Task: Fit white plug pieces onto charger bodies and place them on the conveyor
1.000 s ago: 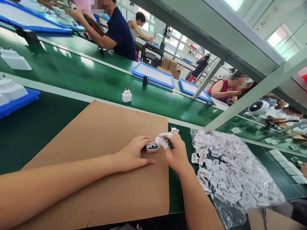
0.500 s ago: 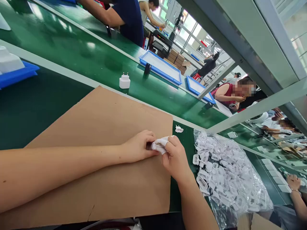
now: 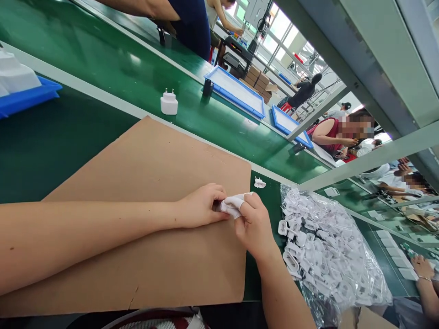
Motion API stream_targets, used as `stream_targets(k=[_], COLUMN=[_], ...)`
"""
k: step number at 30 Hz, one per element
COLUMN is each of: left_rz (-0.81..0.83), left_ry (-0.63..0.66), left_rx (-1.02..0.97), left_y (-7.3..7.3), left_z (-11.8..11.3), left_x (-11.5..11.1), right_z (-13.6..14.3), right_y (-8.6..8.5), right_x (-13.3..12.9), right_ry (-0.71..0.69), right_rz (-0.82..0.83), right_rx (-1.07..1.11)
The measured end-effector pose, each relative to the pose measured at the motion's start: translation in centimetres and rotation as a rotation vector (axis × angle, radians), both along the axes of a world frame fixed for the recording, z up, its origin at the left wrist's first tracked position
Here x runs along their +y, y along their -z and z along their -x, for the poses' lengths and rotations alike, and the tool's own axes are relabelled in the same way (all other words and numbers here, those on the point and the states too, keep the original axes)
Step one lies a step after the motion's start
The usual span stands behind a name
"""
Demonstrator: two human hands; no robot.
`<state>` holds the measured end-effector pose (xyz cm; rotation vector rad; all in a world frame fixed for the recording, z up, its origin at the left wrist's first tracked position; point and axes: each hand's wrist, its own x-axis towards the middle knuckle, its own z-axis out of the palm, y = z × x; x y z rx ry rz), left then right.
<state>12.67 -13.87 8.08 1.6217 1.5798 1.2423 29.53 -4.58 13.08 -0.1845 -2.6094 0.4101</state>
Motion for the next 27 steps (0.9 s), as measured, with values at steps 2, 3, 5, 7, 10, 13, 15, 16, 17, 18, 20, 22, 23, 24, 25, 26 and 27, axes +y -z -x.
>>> stream_targets(k=[2,3,5,7,10,13,15,16,17,18,20,22,23,24,25,26,27], left_rz=[-0.003,-0.005,-0.007,-0.004,0.0,0.001,0.006,0.012,0.018,0.024,0.031,0.039,0.048,0.061,0.074,0.084,0.09], left_ry=[0.001,0.0,-0.002,0.002,0.01,0.007,0.001,-0.001,-0.001,0.001,0.01,0.009,0.009,0.01,0.013,0.016,0.021], left_rx=[-0.003,-0.004,-0.002,0.002,0.013,0.02,0.014,0.011,0.008,0.006,0.004,-0.005,-0.009,-0.01,-0.009,-0.007,-0.005], left_y=[-0.02,-0.02,-0.04,-0.06,-0.13,-0.21,-0.22,-0.21,-0.2,-0.18,-0.17,-0.22,-0.26,-0.32,-0.37,-0.43,-0.47], left_z=[0.0,0.0,0.0,0.03,0.06,0.04,0.0,-0.02,-0.03,-0.03,-0.01,0.05,0.08,0.12,0.15,0.17,0.18], left_x=[-0.01,-0.01,-0.01,0.01,0.01,-0.03,-0.07,-0.09,-0.11,-0.12,-0.12,-0.09,-0.06,-0.04,-0.02,-0.01,0.0], right_z=[0.07,0.11,0.21,0.27,0.23,0.17,0.2,0.24,0.29,0.34,0.44,0.49,0.5,0.49,0.47,0.45,0.43], right_y=[0.06,0.07,0.02,-0.11,-0.32,-0.41,-0.38,-0.34,-0.27,-0.19,0.0,0.19,0.26,0.3,0.31,0.29,0.24], right_x=[0.01,0.01,0.0,-0.09,-0.21,-0.12,0.04,0.11,0.16,0.18,0.13,-0.05,-0.18,-0.32,-0.47,-0.6,-0.7], right_ry=[-0.005,0.003,0.029,0.041,0.03,0.013,0.004,0.003,0.005,0.01,0.036,0.083,0.111,0.137,0.158,0.174,0.184], right_rz=[0.008,0.017,0.029,0.026,0.001,0.038,0.095,0.113,0.12,0.12,0.104,0.079,0.063,0.045,0.026,0.006,-0.009], right_rx=[-0.004,-0.004,-0.002,-0.013,-0.028,-0.011,0.006,0.014,0.024,0.031,0.039,0.031,0.019,0.007,-0.002,-0.01,-0.015])
